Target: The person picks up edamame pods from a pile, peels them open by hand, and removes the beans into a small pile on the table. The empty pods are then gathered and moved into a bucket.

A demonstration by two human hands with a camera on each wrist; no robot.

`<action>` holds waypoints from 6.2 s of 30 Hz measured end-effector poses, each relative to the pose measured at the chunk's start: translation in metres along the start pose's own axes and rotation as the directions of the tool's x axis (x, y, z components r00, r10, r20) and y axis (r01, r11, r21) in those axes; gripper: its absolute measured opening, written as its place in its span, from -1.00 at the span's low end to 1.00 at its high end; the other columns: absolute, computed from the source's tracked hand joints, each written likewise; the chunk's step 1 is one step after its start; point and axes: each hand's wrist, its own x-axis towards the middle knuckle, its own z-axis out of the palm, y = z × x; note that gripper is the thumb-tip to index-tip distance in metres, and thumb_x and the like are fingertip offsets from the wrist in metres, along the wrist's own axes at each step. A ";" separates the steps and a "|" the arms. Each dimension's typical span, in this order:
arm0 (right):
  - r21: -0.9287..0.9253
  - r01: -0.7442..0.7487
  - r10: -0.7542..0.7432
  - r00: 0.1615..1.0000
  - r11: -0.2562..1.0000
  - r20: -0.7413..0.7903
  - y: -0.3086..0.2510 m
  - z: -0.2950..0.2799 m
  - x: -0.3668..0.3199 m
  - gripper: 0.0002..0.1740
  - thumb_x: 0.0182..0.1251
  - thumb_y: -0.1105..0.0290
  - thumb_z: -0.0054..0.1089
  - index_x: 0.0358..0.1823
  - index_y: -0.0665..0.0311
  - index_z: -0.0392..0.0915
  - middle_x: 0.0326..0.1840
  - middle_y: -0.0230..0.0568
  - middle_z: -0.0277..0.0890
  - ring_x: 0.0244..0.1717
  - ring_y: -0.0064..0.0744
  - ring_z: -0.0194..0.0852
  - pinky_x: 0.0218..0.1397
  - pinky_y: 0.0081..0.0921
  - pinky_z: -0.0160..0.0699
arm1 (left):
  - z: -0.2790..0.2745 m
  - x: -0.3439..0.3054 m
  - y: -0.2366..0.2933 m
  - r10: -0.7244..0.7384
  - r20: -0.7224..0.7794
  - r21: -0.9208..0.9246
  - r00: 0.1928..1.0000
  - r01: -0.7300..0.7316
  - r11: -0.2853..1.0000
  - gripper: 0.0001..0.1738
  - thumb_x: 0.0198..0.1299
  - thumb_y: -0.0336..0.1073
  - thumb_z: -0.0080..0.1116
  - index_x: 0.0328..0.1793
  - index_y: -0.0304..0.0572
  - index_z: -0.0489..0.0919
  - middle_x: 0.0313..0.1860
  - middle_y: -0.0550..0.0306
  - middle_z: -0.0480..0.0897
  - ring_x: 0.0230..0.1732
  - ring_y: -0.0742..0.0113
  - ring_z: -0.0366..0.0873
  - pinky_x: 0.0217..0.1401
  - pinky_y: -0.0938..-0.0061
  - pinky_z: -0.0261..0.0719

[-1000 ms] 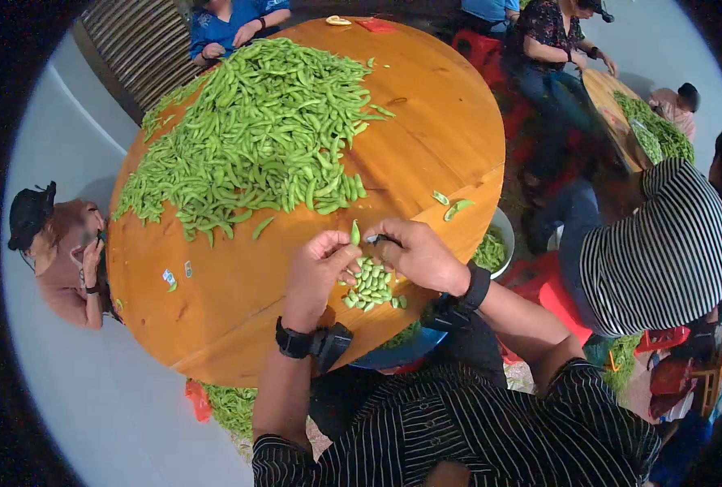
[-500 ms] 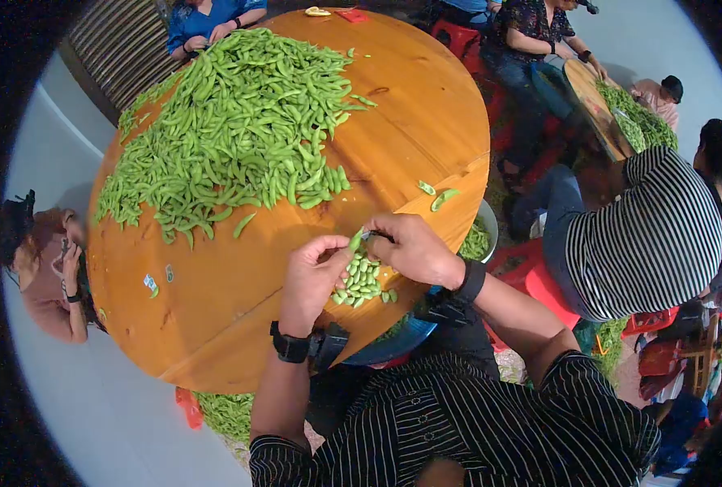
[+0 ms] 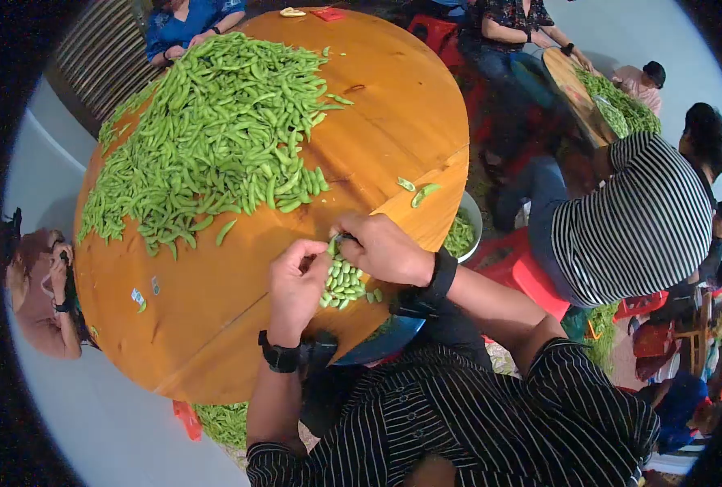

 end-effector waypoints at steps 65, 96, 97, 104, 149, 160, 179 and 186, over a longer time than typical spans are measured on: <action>0.660 -0.438 0.276 0.899 0.610 0.341 0.021 0.000 0.004 -0.84 0.28 0.36 0.13 -0.38 0.32 0.50 -0.58 -0.41 0.48 -0.64 -0.70 0.34 -0.61 -0.69 0.37 | 0.005 0.007 0.000 -0.188 0.260 -0.373 0.947 0.279 0.885 -0.74 0.43 -0.18 -0.08 -0.21 -0.20 0.48 -0.45 0.23 0.56 -0.54 0.54 0.48 -0.59 0.68 0.42; 0.605 -0.436 0.352 0.899 0.667 0.259 0.016 -0.018 0.006 -0.90 0.29 0.43 0.14 -0.31 0.29 0.45 -0.54 -0.44 0.43 -0.60 -0.76 0.31 -0.56 -0.75 0.33 | -0.001 0.009 0.018 0.260 0.172 0.265 0.950 -0.299 0.917 -0.78 0.14 -0.48 0.25 -0.08 -0.16 0.54 -0.32 0.33 0.55 -0.34 0.54 0.46 -0.23 0.67 0.42; 0.628 -0.427 0.347 0.903 0.651 0.254 0.014 -0.017 0.005 -0.91 0.28 0.45 0.14 -0.29 0.30 0.44 -0.53 -0.44 0.42 -0.59 -0.75 0.31 -0.55 -0.75 0.33 | 0.001 0.009 0.017 0.258 0.171 0.264 0.951 -0.296 0.918 -0.78 0.14 -0.48 0.25 -0.08 -0.16 0.54 -0.32 0.33 0.55 -0.34 0.54 0.46 -0.23 0.67 0.42; 0.675 -0.357 0.263 0.934 0.646 0.242 0.011 -0.010 0.005 -0.85 0.20 0.49 0.16 -0.22 0.32 0.44 -0.52 -0.42 0.41 -0.61 -0.69 0.32 -0.59 -0.71 0.35 | 0.006 0.012 0.001 -0.020 0.160 -0.060 0.987 0.030 0.998 -0.85 0.17 -0.49 0.24 -0.28 -0.17 0.46 -0.45 0.35 0.54 -0.44 0.65 0.43 -0.39 0.69 0.41; 0.374 -0.002 0.029 0.997 0.927 -0.065 -0.005 -0.011 0.004 -0.85 0.14 0.50 0.22 -0.25 0.35 0.54 -0.44 -0.18 0.53 -0.39 -0.36 0.55 -0.29 -0.46 0.53 | 0.006 0.017 0.009 -0.311 0.207 -0.601 0.928 0.371 0.708 -0.81 0.39 -0.15 0.04 -0.21 -0.07 0.48 -0.49 0.37 0.46 -0.62 0.62 0.32 -0.64 0.74 0.17; 0.255 0.016 0.007 0.996 0.967 -0.089 -0.003 -0.012 0.005 -0.86 0.11 0.45 0.20 -0.31 0.34 0.53 -0.43 -0.01 0.55 -0.41 -0.08 0.58 -0.33 -0.30 0.54 | 0.007 0.018 0.008 -0.202 0.237 -0.541 0.950 0.302 0.785 -0.81 0.36 -0.20 0.09 -0.24 -0.14 0.51 -0.44 0.24 0.57 -0.53 0.54 0.47 -0.52 0.68 0.38; 0.237 0.267 -0.237 0.960 0.934 -0.149 0.014 -0.015 0.006 -0.83 -0.08 0.44 0.17 -0.40 0.31 0.47 -0.49 0.07 0.48 -0.36 0.15 0.49 -0.34 -0.09 0.45 | 0.007 0.013 0.007 -0.037 0.189 -0.260 0.981 0.086 0.962 -0.63 0.37 -0.21 -0.07 0.22 -0.20 0.37 -0.10 0.14 0.54 -0.16 0.34 0.56 -0.23 0.58 0.53; -0.268 -0.110 0.063 0.982 0.957 -0.180 0.081 -0.037 0.038 -0.83 -0.11 0.40 0.15 -0.50 0.38 0.55 -0.55 0.13 0.50 -0.43 0.17 0.52 -0.37 -0.06 0.51 | -0.034 0.059 0.012 0.093 0.589 0.586 0.802 -0.504 0.634 -0.63 0.39 -0.07 -0.10 0.09 -0.19 0.46 -0.14 0.09 0.54 -0.24 0.42 0.49 -0.24 0.51 0.51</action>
